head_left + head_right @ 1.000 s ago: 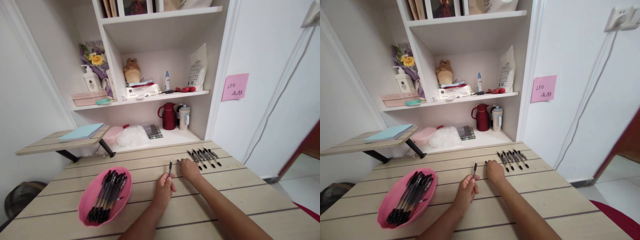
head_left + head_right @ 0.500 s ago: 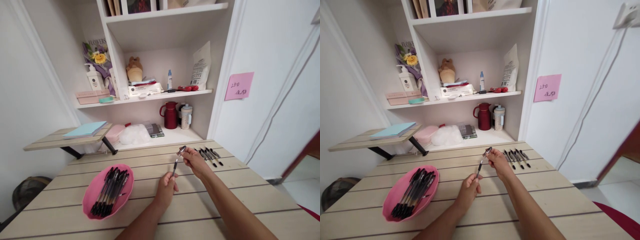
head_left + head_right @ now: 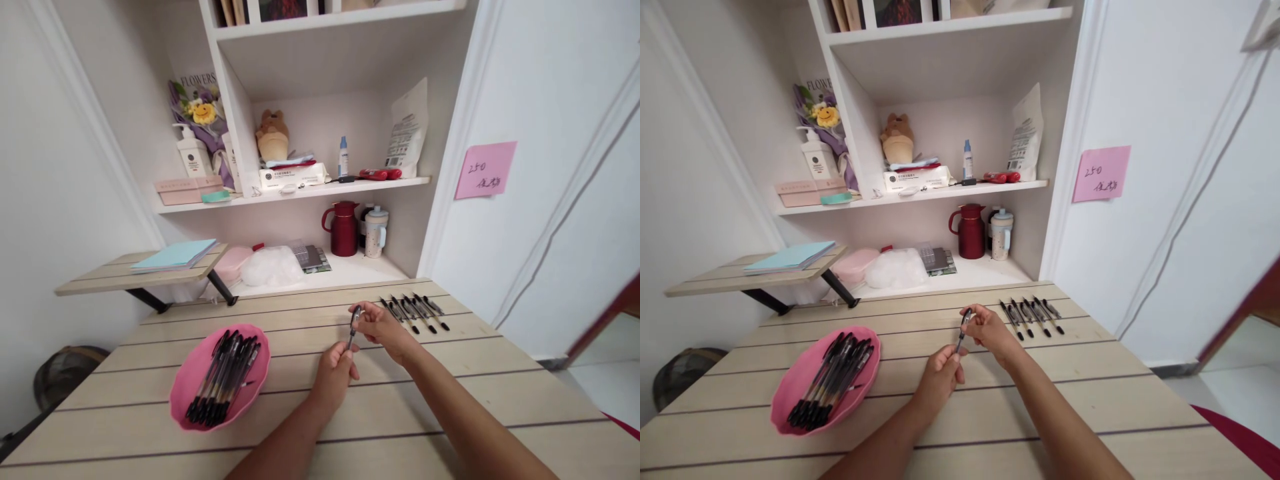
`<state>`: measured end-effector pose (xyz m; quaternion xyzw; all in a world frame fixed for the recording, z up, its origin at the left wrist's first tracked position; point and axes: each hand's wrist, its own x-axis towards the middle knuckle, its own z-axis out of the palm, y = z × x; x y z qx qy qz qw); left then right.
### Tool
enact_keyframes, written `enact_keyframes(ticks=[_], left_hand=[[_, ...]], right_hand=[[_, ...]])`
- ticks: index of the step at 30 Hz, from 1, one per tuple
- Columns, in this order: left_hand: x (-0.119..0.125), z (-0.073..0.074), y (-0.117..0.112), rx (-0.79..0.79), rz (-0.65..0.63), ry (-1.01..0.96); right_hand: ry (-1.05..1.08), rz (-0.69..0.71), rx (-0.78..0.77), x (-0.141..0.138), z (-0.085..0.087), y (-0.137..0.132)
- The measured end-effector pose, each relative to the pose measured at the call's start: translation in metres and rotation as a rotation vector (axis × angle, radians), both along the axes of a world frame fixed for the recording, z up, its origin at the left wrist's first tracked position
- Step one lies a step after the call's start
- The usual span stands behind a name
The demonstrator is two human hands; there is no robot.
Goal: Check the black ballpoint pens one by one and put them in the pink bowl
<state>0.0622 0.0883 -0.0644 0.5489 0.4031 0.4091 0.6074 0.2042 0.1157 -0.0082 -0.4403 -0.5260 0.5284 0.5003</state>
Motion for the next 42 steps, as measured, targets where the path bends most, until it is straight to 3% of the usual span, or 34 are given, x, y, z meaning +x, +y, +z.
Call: enact_keyframes(ticks=[6,13,27,31,35,38,42], left_hand=[[0.000,-0.003,0.002,-0.022,0.021,-0.003],[-0.001,-0.008,0.002,0.075,0.021,0.067],[0.002,0.004,-0.002,0.020,0.040,0.041],[0.001,0.016,-0.007,0.055,0.070,0.091],[-0.010,0.037,-0.005,0.146,0.124,0.199],[-0.038,0.062,0.002,0.265,0.198,0.319],[-0.098,0.098,0.007,0.391,0.308,0.524]], right_hand=[[-0.011,0.029,-0.028,-0.007,-0.007,-0.001],[-0.004,0.009,0.002,-0.011,-0.011,-0.005],[-0.111,-0.089,-0.009,-0.013,-0.017,-0.021],[-0.299,-0.219,0.020,-0.007,-0.027,-0.026],[-0.440,-0.247,0.039,0.005,-0.037,-0.036],[-0.548,-0.257,0.082,0.014,-0.044,-0.045],[-0.807,-0.205,0.156,0.019,-0.051,-0.055]])
